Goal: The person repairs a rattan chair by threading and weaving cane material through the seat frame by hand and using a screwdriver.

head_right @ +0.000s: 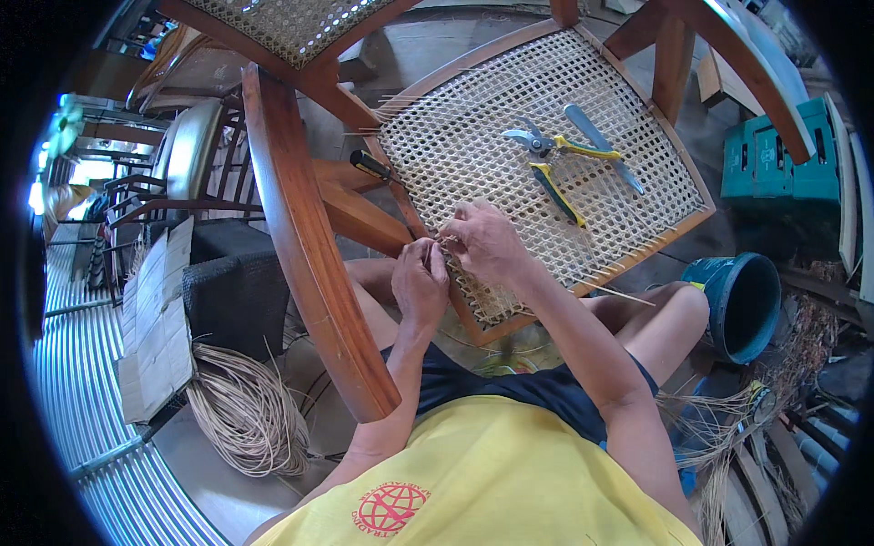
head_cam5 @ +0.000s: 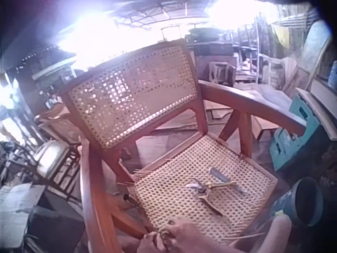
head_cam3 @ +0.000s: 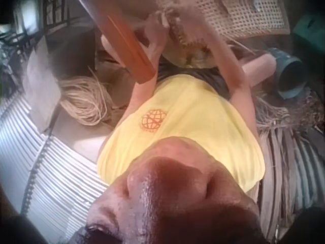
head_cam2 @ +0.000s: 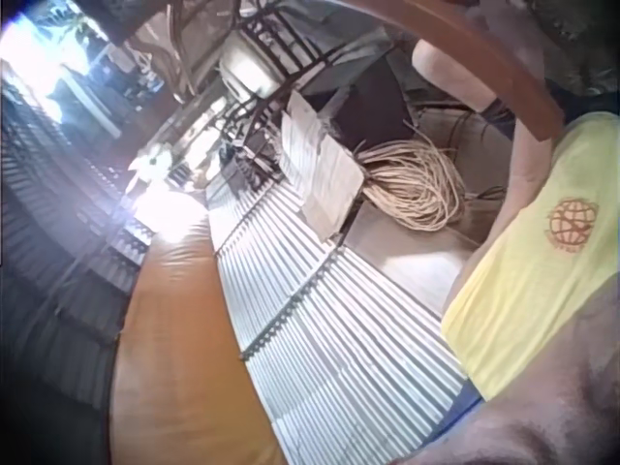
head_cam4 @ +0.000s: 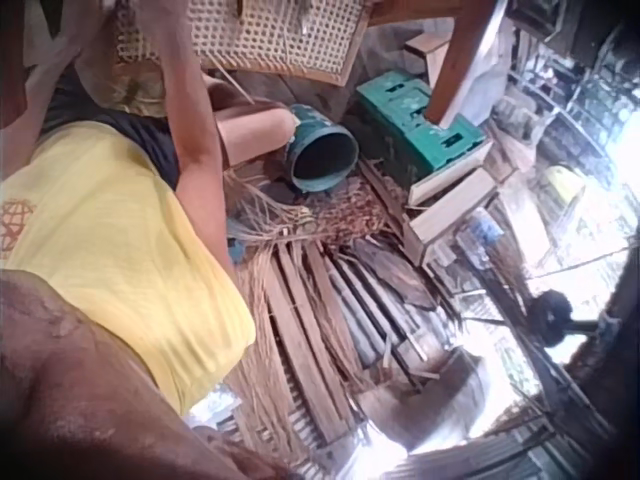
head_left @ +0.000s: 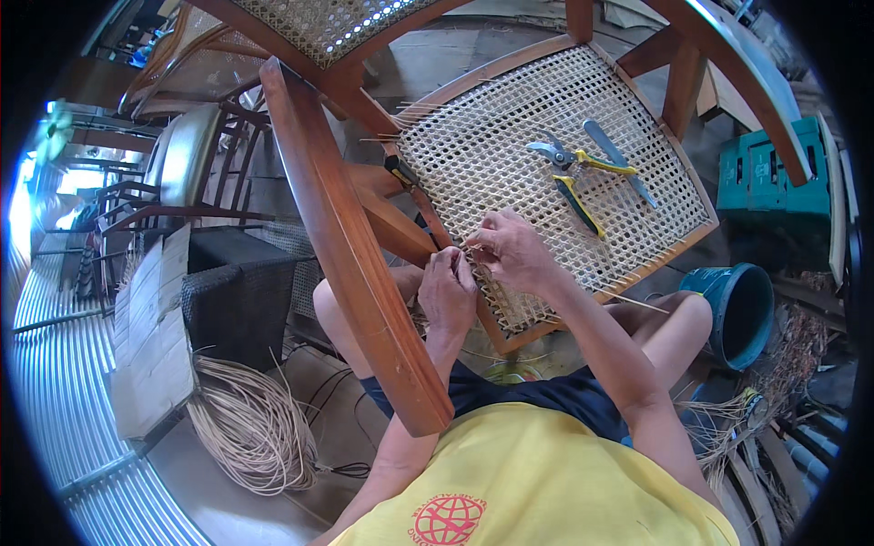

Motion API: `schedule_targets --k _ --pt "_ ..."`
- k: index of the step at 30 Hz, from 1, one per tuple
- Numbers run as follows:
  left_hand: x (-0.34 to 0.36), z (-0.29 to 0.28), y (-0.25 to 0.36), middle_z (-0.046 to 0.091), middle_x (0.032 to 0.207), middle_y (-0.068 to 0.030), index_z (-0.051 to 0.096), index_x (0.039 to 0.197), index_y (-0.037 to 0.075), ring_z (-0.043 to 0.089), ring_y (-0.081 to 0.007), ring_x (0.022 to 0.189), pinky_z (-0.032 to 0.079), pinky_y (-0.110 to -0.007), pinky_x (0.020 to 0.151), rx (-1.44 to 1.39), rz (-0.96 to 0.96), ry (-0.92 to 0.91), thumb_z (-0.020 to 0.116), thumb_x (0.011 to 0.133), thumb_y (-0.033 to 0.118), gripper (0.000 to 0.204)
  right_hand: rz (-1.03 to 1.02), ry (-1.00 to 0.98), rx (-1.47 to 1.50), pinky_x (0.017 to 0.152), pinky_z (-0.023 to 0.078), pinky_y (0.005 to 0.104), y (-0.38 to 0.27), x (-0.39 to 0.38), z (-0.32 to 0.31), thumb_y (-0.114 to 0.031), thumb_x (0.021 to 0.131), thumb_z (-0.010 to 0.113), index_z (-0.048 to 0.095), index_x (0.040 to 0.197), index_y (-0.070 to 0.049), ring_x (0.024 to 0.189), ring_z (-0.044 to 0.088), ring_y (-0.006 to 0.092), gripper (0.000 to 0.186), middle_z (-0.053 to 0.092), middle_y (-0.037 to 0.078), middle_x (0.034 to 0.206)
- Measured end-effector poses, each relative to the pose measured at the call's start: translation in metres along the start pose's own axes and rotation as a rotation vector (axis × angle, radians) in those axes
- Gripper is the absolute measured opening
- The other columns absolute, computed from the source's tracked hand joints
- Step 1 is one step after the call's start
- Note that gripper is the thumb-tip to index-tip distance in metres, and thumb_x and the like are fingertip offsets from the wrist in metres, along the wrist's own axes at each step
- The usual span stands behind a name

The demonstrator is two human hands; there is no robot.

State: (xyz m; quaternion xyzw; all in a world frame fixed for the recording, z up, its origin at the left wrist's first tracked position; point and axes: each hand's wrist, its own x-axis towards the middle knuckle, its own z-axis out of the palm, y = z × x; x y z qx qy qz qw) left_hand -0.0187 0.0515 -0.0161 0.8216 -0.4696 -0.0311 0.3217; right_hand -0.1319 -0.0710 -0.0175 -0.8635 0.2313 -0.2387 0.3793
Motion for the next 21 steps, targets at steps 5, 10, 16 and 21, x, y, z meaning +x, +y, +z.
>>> schedule_targets --k 5,10,16,21 --pt "-0.001 0.006 0.003 0.058 0.103 -0.0122 0.056 0.113 0.008 0.066 -0.0358 0.085 0.054 -0.046 0.068 0.058 -0.032 -0.042 0.061 0.097 0.014 0.018 -0.044 -0.091 -0.042 0.082 0.051 0.0403 0.003 0.017 0.004 -0.008 0.076 0.078 0.071 0.097 -0.009 0.096 0.060 0.0271 0.021 0.062 0.007 0.095" --pt "0.003 0.008 0.002 0.059 0.101 -0.0144 0.057 0.113 0.008 0.065 -0.0386 0.089 0.053 -0.047 0.072 0.018 -0.020 -0.048 0.059 0.095 0.007 0.018 -0.143 -0.058 -0.066 0.078 0.052 0.0401 0.009 0.027 0.002 -0.008 0.076 0.076 0.068 0.090 -0.010 0.091 0.062 0.0283 0.017 0.060 0.007 0.092" --pt "0.009 0.010 -0.002 0.059 0.101 -0.0146 0.057 0.112 0.007 0.063 -0.0389 0.092 0.052 -0.047 0.074 0.037 0.001 -0.082 0.059 0.092 0.003 0.021 -0.109 -0.175 -0.011 0.073 0.053 0.0399 0.016 0.036 0.007 -0.012 0.076 0.075 0.064 0.085 -0.009 0.087 0.065 0.0279 0.015 0.058 0.007 0.089" --pt "0.017 0.009 0.005 0.058 0.098 -0.0140 0.057 0.108 0.005 0.063 -0.0378 0.090 0.051 -0.047 0.073 0.087 -0.020 -0.044 0.059 0.096 0.006 0.012 -0.045 0.005 0.065 0.074 0.054 0.0403 0.009 0.032 0.016 -0.017 0.074 0.074 0.064 0.083 -0.010 0.088 0.066 0.0276 0.015 0.061 0.007 0.088"
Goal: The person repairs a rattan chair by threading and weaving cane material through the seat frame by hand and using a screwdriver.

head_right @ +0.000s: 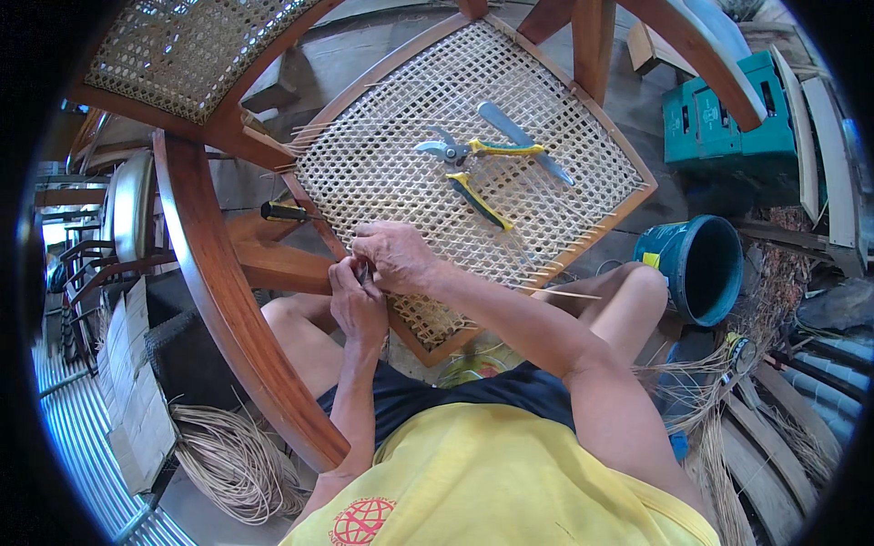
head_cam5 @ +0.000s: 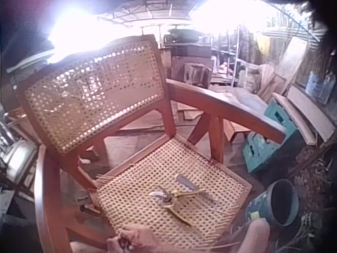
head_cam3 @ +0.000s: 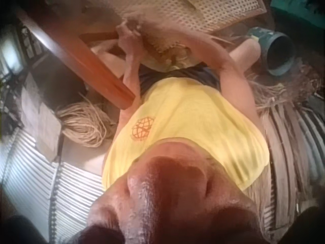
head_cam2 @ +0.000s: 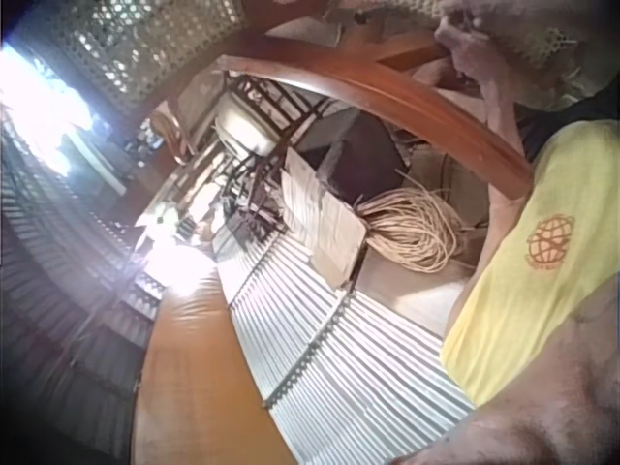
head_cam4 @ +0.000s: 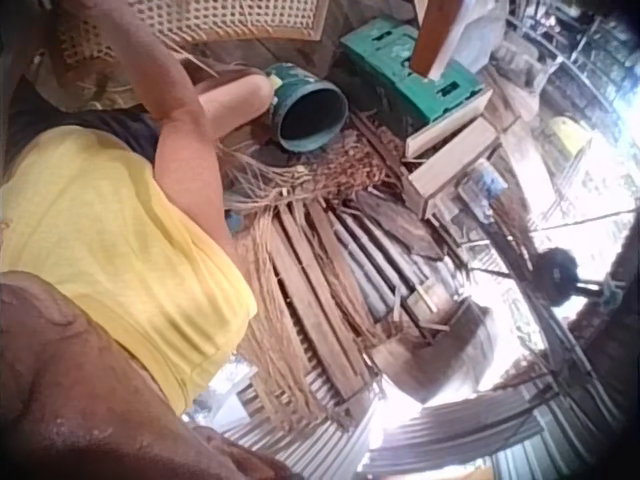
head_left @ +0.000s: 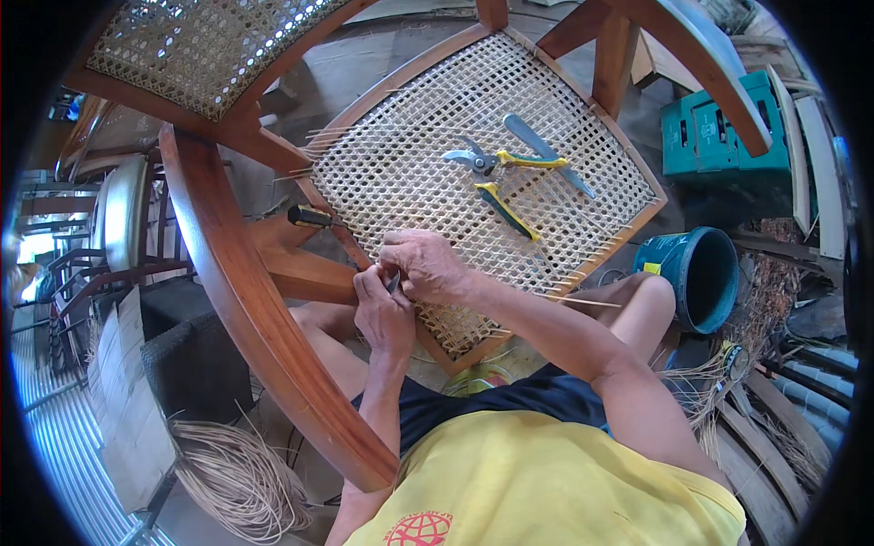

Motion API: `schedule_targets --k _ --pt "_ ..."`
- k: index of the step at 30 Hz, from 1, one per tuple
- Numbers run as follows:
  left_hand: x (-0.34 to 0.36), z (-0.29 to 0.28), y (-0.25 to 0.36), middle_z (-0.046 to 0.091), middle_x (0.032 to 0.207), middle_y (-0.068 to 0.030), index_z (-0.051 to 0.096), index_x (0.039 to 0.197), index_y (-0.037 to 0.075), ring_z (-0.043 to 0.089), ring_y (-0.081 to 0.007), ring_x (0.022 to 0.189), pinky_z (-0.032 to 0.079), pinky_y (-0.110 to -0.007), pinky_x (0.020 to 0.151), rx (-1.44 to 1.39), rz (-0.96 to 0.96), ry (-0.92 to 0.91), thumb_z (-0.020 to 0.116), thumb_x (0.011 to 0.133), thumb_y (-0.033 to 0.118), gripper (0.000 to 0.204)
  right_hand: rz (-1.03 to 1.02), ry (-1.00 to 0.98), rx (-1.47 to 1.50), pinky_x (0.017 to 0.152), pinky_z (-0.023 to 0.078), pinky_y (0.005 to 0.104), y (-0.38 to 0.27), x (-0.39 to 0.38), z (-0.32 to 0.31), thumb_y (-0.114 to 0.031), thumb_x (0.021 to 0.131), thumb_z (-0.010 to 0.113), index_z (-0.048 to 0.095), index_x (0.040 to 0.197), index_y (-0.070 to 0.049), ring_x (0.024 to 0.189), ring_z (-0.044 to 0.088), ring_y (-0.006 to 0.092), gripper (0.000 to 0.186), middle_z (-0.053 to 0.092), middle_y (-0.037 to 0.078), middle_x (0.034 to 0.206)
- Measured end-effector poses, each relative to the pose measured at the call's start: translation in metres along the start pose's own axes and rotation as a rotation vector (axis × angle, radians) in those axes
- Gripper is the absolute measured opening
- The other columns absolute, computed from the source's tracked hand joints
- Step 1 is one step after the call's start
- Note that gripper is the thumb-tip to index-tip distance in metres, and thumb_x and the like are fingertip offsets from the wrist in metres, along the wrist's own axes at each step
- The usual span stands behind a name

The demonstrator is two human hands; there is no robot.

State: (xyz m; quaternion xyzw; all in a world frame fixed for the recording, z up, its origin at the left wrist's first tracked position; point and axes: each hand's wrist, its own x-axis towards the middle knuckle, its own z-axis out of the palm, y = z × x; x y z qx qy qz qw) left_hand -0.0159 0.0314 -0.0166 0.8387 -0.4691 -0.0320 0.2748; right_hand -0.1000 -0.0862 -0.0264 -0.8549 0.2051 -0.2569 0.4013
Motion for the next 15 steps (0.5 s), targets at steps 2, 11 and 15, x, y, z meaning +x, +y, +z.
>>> schedule_targets --k 2,11,15 --pt "0.000 -0.006 -0.001 0.062 0.101 -0.0141 0.058 0.115 0.004 0.065 -0.0365 0.091 0.053 -0.045 0.075 0.050 -0.005 -0.014 0.059 0.098 0.007 0.017 0.010 0.018 -0.011 0.074 0.053 0.0402 -0.002 0.000 0.001 -0.014 0.074 0.073 0.065 0.083 -0.009 0.088 0.066 0.0287 0.013 0.061 0.008 0.088" --pt "-0.021 -0.034 -0.002 0.070 0.083 -0.0169 0.057 0.133 0.004 0.070 -0.0283 0.072 0.055 -0.038 0.065 -0.231 -0.168 -0.032 0.064 0.099 0.015 0.036 0.236 0.148 0.293 0.075 0.055 0.0346 0.001 -0.018 -0.015 -0.002 0.088 0.071 0.069 0.100 -0.001 0.083 0.068 0.0250 0.012 0.062 0.013 0.098" --pt "-0.010 -0.019 0.001 0.070 0.077 -0.0184 0.053 0.140 0.008 0.070 -0.0344 0.067 0.054 -0.043 0.061 -0.078 -0.156 -0.119 0.063 0.100 0.022 0.043 0.228 0.128 0.138 0.081 0.054 0.0423 -0.007 -0.023 -0.009 -0.005 0.087 0.068 0.070 0.096 -0.005 0.093 0.064 0.0322 0.010 0.063 0.013 0.098"
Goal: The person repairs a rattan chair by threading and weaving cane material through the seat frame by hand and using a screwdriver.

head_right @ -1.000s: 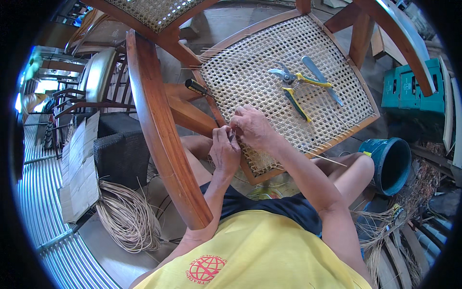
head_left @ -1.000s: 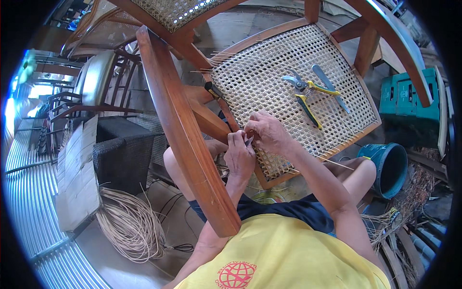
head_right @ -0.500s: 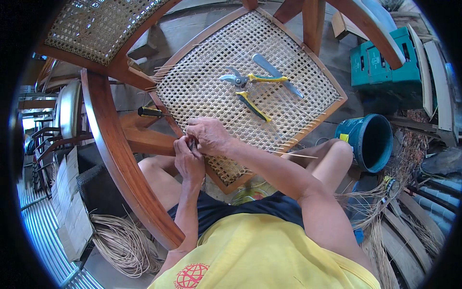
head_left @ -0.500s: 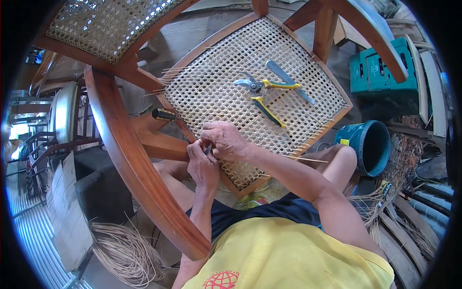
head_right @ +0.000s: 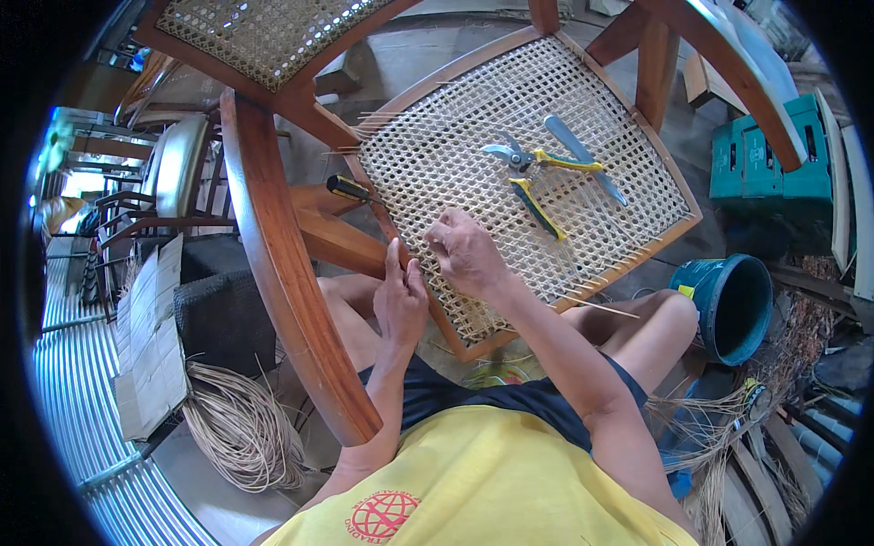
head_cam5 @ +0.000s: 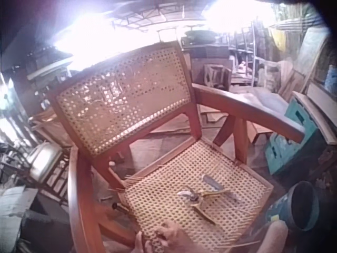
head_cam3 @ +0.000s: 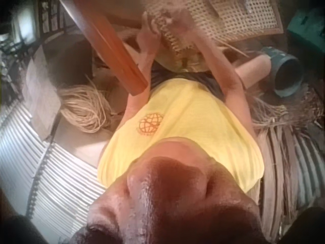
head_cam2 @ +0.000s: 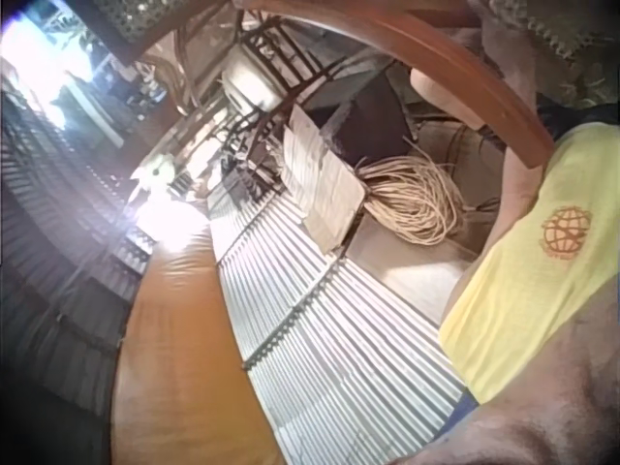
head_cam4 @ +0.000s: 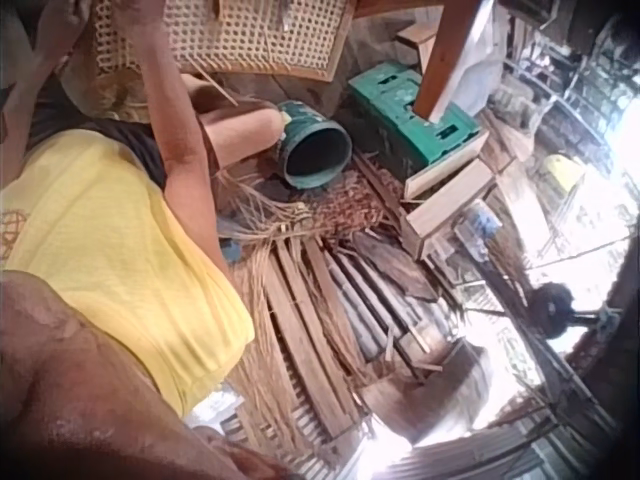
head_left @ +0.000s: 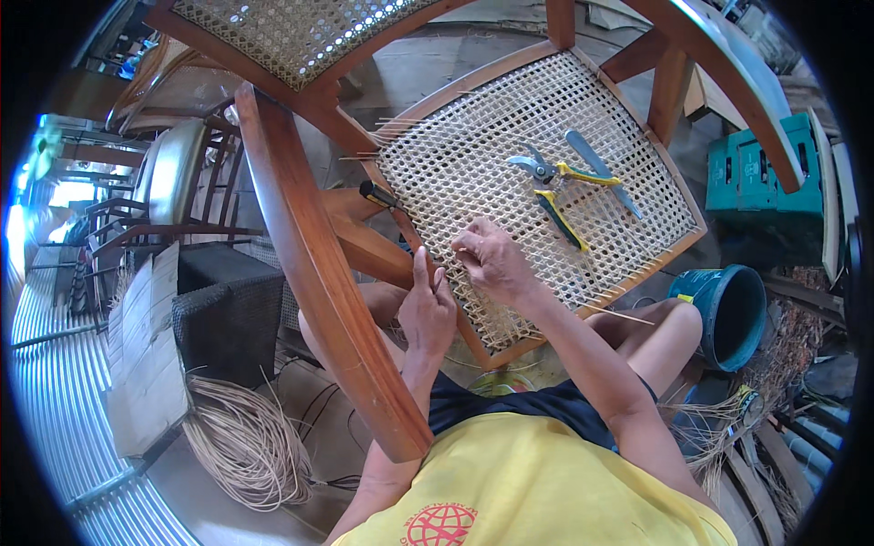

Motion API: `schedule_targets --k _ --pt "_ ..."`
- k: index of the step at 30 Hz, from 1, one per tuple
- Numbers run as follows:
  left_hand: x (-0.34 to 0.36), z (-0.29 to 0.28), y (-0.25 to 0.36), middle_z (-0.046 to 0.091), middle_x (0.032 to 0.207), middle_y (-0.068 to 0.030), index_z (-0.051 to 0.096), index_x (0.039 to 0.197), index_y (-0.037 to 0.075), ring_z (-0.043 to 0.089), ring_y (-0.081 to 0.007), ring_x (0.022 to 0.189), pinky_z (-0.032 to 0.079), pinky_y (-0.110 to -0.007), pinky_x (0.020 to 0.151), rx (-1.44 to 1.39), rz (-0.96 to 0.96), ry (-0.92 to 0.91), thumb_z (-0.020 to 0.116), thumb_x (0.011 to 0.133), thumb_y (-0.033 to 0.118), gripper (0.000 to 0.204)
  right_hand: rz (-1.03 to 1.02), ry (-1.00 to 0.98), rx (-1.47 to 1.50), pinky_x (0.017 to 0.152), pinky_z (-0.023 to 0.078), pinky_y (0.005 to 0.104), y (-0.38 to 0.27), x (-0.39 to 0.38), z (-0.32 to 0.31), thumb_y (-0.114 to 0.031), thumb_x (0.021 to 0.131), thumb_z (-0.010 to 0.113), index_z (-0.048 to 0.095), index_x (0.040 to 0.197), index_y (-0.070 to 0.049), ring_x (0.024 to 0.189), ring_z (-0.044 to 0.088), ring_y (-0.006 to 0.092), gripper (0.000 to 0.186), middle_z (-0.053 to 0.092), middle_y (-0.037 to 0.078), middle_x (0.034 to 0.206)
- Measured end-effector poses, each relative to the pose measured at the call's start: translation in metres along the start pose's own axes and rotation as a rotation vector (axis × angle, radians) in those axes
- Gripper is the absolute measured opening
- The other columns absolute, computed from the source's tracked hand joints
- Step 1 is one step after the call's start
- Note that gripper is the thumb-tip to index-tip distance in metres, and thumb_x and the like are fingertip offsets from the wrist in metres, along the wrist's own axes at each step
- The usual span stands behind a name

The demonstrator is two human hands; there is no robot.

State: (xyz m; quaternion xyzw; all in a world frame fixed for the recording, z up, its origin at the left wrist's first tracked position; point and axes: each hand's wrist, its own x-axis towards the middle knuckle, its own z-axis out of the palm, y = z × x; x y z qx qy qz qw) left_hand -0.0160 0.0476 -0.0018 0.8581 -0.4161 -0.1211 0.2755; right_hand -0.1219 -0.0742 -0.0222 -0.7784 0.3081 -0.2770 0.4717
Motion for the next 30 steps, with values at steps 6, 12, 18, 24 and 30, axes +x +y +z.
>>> schedule_targets --k 6,12,18,24,30 --pt "0.011 0.021 -0.022 0.073 0.087 -0.0195 0.053 0.139 0.008 0.072 -0.0386 0.080 0.055 -0.047 0.067 0.060 0.267 0.197 0.058 0.100 0.020 0.041 -0.200 -0.084 -0.191 0.082 0.052 0.0393 -0.004 0.008 0.005 -0.007 0.081 0.073 0.072 0.101 -0.009 0.094 0.063 0.0294 0.020 0.063 0.008 0.096" --pt "0.021 0.011 0.006 0.074 0.099 -0.0181 0.059 0.132 0.009 0.072 -0.0393 0.085 0.056 -0.050 0.073 0.236 -0.111 -0.063 0.060 0.097 0.023 0.038 -0.151 -0.093 -0.182 0.080 0.053 0.0395 0.003 0.013 0.007 -0.012 0.083 0.072 0.073 0.104 -0.009 0.093 0.064 0.0289 0.021 0.062 0.009 0.097" --pt "0.019 0.017 -0.010 0.074 0.095 -0.0175 0.059 0.133 0.011 0.072 -0.0375 0.086 0.056 -0.047 0.073 0.112 0.065 0.070 0.060 0.098 0.022 0.037 -0.126 -0.141 -0.153 0.078 0.055 0.0397 0.004 0.018 0.006 -0.012 0.084 0.072 0.073 0.102 -0.009 0.091 0.066 0.0281 0.018 0.062 0.009 0.099" --pt "0.019 0.015 0.000 0.073 0.091 -0.0182 0.052 0.140 0.006 0.072 -0.0362 0.082 0.055 -0.046 0.070 0.117 -0.006 0.060 0.058 0.099 0.019 0.043 -0.147 -0.126 -0.163 0.078 0.053 0.0399 0.004 0.018 0.010 -0.014 0.084 0.073 0.073 0.097 -0.009 0.091 0.065 0.0276 0.014 0.062 0.008 0.097" --pt "-0.002 -0.001 -0.001 0.069 0.080 -0.0147 0.052 0.137 0.003 0.070 -0.0299 0.070 0.053 -0.041 0.065 -0.047 -0.052 0.022 0.058 0.099 0.013 0.040 -0.206 -0.005 -0.286 0.079 0.050 0.0435 -0.007 0.009 0.023 -0.016 0.082 0.074 0.070 0.090 -0.009 0.089 0.064 0.0286 0.011 0.061 0.008 0.097"
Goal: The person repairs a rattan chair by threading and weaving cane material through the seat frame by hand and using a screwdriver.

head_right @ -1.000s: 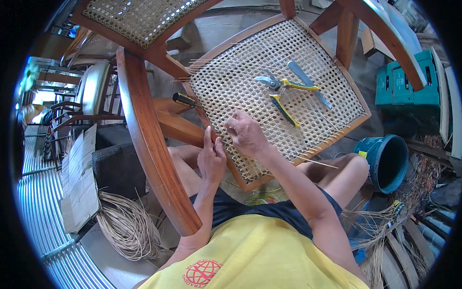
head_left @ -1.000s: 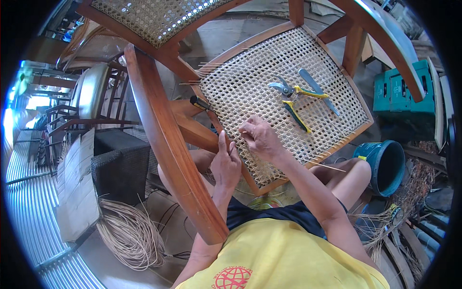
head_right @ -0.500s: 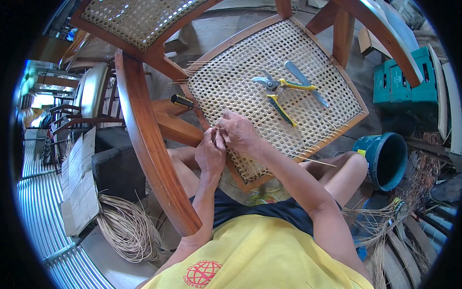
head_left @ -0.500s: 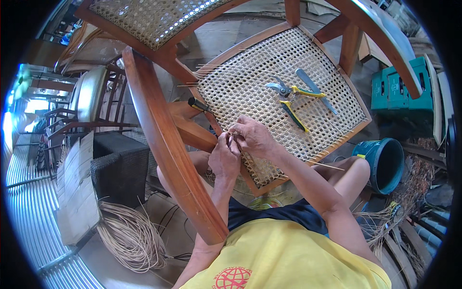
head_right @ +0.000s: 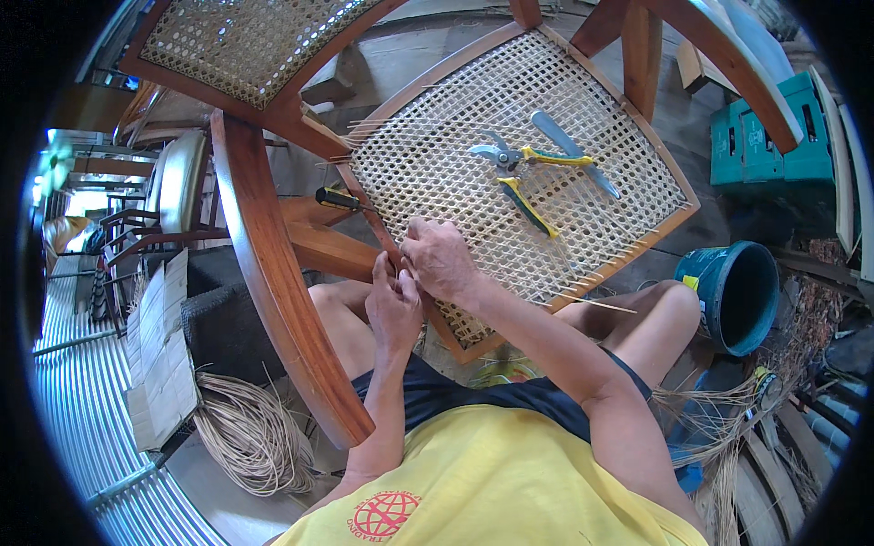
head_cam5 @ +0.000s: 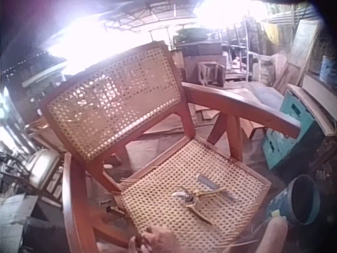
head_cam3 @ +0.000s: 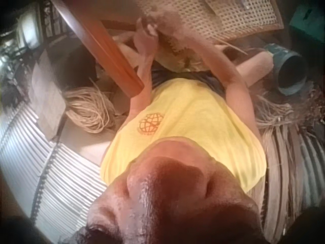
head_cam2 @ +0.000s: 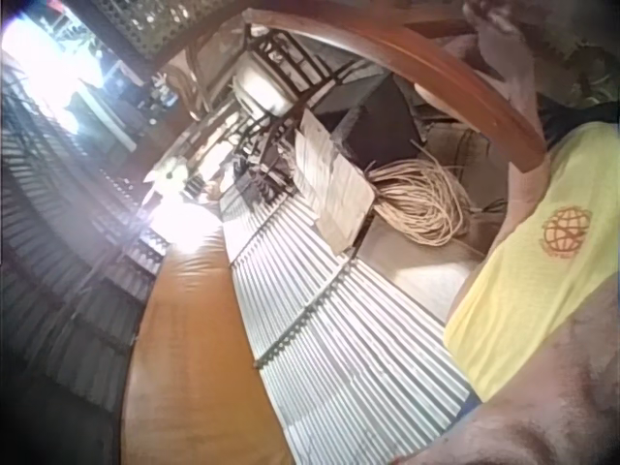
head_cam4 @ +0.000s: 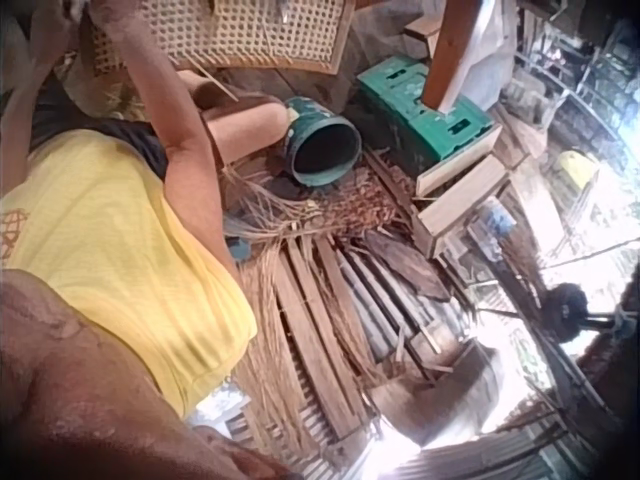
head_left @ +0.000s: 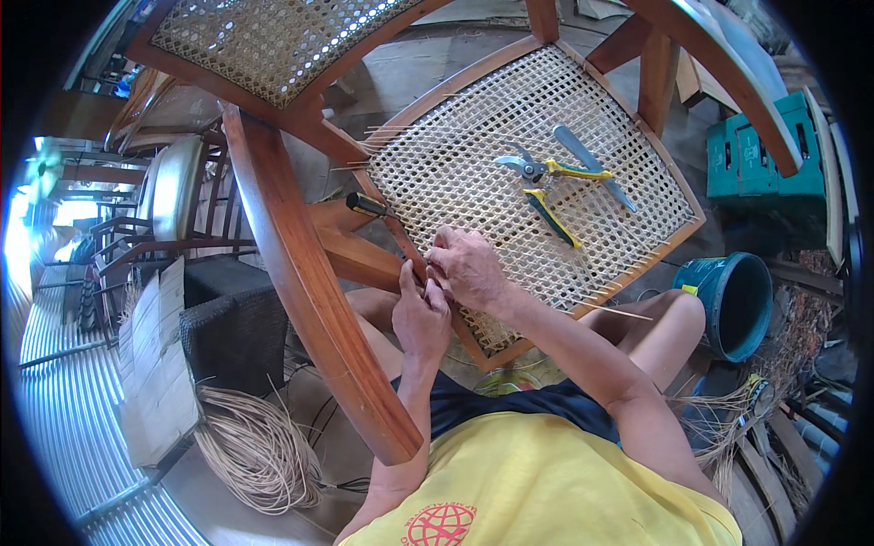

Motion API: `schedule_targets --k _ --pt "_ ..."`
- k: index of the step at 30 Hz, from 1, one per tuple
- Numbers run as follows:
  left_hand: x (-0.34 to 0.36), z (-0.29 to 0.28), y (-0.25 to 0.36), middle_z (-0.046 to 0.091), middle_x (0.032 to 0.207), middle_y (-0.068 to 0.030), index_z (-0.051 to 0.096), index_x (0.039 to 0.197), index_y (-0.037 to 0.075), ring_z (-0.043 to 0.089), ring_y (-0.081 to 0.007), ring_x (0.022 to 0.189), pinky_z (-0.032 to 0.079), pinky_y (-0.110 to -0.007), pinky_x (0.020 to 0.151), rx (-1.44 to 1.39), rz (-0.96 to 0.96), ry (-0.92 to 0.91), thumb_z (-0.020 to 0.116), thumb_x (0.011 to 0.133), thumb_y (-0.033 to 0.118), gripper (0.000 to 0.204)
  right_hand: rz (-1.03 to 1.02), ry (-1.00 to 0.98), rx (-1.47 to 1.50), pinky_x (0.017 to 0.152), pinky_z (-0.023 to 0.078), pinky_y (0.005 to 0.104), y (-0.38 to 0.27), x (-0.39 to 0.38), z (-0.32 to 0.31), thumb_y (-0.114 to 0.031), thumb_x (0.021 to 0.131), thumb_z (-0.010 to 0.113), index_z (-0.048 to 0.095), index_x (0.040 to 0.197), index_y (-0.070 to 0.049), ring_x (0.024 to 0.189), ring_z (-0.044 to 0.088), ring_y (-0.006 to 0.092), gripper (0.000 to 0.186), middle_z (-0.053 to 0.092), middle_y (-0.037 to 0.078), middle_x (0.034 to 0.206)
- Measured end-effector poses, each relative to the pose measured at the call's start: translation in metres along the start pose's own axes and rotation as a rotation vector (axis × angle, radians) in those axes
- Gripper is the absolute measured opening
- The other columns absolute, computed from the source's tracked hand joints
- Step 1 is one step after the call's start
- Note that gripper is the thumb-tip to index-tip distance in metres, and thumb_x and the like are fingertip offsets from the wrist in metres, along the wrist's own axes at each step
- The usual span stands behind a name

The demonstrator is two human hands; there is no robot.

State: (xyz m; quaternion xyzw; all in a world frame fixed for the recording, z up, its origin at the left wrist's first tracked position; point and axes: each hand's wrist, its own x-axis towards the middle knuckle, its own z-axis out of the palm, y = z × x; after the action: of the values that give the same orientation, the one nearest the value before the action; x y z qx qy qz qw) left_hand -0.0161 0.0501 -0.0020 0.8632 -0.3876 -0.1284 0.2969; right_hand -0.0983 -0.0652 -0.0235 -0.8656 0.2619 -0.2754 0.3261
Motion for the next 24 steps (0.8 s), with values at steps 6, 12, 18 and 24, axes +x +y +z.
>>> schedule_targets --k 6,12,18,24 --pt "-0.019 -0.023 -0.011 0.061 0.072 -0.0097 0.060 0.130 0.003 0.059 -0.0167 0.061 0.050 -0.031 0.063 -0.140 -0.037 -0.130 0.064 0.098 0.014 0.035 0.123 -0.121 0.164 0.084 0.053 0.0410 0.010 0.001 -0.011 -0.012 0.083 0.076 0.070 0.106 -0.004 0.093 0.067 0.0276 0.025 0.060 0.011 0.108" --pt "-0.006 -0.009 -0.019 0.059 0.068 -0.0093 0.060 0.135 0.008 0.057 -0.0174 0.058 0.049 -0.032 0.060 -0.149 0.067 -0.099 0.066 0.097 0.014 0.039 0.188 -0.129 0.353 0.086 0.055 0.0330 0.020 -0.018 -0.027 -0.002 0.087 0.073 0.066 0.115 0.001 0.099 0.066 0.0225 0.029 0.056 0.011 0.116" --pt "0.000 -0.001 -0.031 0.066 0.073 -0.0139 0.063 0.132 0.010 0.066 -0.0263 0.062 0.052 -0.036 0.060 0.004 0.161 -0.026 0.067 0.096 0.013 0.037 0.174 -0.073 0.339 0.085 0.055 0.0339 0.005 -0.019 -0.023 0.000 0.084 0.075 0.069 0.112 0.000 0.100 0.065 0.0227 0.028 0.058 0.010 0.114" --pt "0.005 0.002 -0.028 0.071 0.081 -0.0159 0.069 0.112 0.007 0.071 -0.0298 0.069 0.055 -0.038 0.064 -0.050 0.182 0.045 0.067 0.096 0.013 0.018 0.064 0.016 0.135 0.088 0.049 0.0428 -0.007 -0.019 -0.008 -0.010 0.079 0.076 0.073 0.095 -0.009 0.103 0.060 0.0281 0.016 0.061 0.008 0.102"
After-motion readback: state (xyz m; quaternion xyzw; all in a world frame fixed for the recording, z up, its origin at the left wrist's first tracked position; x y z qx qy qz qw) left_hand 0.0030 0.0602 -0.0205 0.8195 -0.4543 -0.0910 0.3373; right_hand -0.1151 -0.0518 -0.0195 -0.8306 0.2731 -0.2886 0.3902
